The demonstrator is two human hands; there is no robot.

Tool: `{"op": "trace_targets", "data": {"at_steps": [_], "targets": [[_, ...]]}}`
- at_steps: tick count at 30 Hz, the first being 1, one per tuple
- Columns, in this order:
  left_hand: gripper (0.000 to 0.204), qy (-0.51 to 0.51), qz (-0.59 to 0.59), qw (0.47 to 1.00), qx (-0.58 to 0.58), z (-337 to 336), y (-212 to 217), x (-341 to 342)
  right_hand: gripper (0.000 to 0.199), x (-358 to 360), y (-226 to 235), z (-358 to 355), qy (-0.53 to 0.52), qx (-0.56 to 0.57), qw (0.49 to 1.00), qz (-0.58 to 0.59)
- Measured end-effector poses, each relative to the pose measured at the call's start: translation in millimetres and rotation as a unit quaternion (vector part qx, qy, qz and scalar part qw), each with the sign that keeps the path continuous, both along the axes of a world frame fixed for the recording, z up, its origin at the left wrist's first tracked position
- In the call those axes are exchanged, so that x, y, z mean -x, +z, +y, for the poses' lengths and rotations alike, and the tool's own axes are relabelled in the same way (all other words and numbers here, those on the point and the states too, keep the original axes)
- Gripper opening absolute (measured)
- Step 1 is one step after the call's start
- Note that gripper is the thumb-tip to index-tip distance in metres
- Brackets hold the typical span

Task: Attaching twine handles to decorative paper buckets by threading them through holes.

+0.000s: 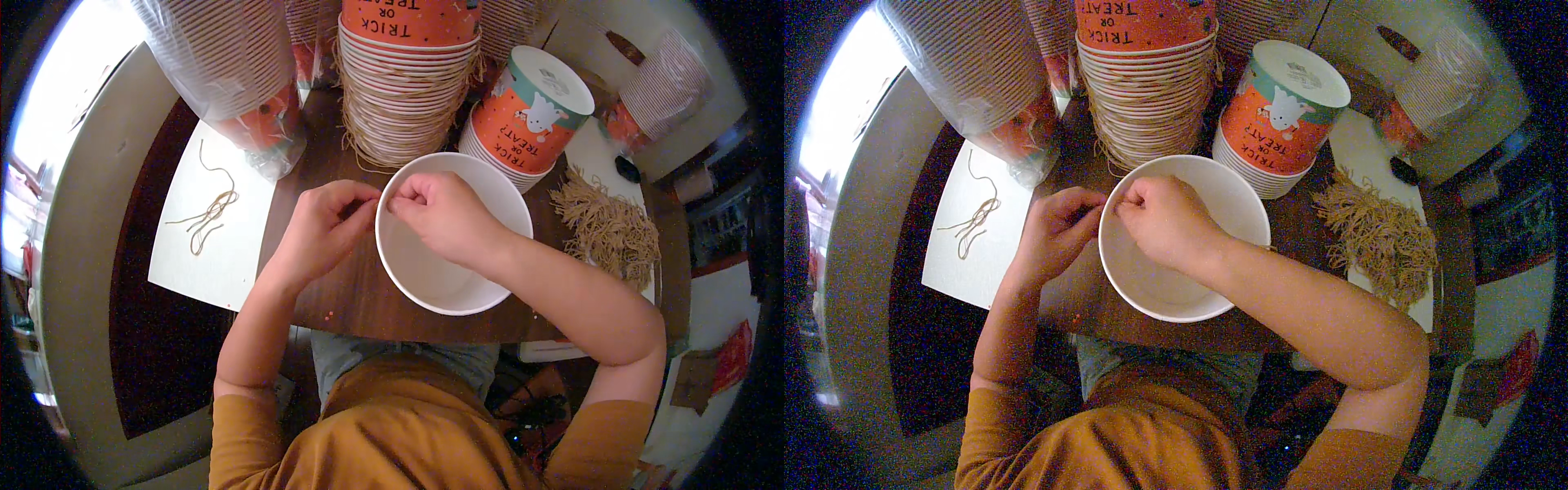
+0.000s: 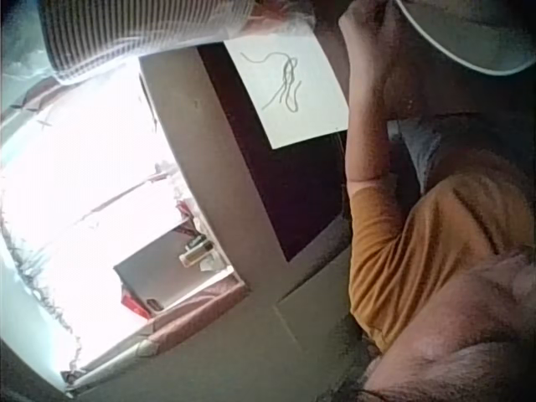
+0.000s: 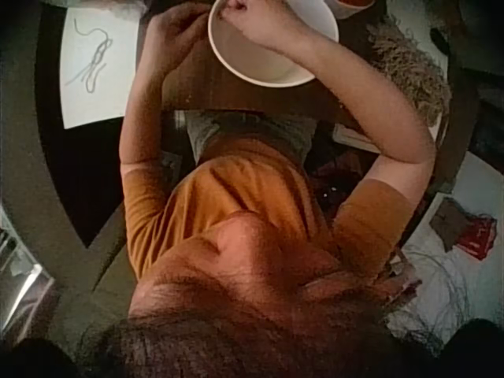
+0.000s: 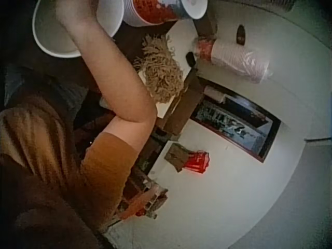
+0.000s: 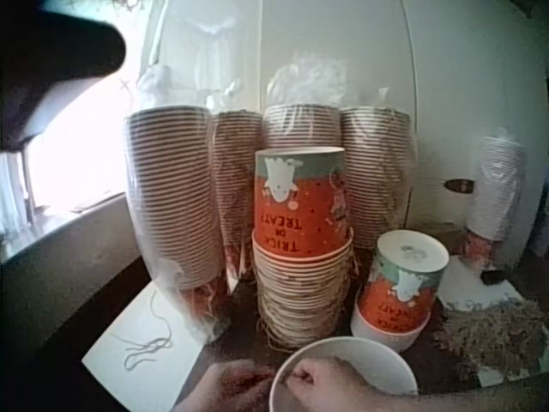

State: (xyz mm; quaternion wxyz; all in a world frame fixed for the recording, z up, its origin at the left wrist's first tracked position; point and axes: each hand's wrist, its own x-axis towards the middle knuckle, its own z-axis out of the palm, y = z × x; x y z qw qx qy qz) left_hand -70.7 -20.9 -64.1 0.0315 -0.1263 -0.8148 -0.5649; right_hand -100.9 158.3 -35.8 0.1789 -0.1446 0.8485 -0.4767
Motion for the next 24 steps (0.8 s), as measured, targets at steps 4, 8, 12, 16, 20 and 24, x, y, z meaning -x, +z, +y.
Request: {"op": "trace_targets", "data": {"at_steps": [4, 8, 12, 16, 20, 24], "targets": [[0.017, 0.01, 0.007, 1.0, 0.015, -0.9, -4.9, 1.4, 0.017, -2.2, 8.0, -0.2, 0.013, -0.014, 0.999, 0.028], [0.02, -0.006, -0.083, 0.991, -0.106, -2.8, -14.5, 2.3, 0.016, -0.3, 4.5, 3.4, -0.008, 0.023, 1.0, 0.0], [0.023, -0.024, -0.039, 0.985, -0.166, 6.5, -8.4, 0.5, 0.015, 0.7, 0.9, 4.1, -0.01, 0.024, 1.0, -0.009], [0.02, -0.018, -0.007, 0.997, -0.081, 1.9, -4.7, -1.3, 0.015, 1.0, 4.9, 2.5, 0.009, 0.001, 1.0, -0.023], [0.015, 0.0, 0.032, 0.999, -0.012, -0.9, -8.6, 2.3, 0.015, 1.7, 4.3, 1.3, 0.017, -0.008, 1.0, -0.015], [0.012, 0.016, 0.043, 0.999, 0.022, 2.3, -7.3, 0.9, 0.016, 1.5, 3.4, 1.1, 0.009, 0.001, 1.0, -0.013]]}}
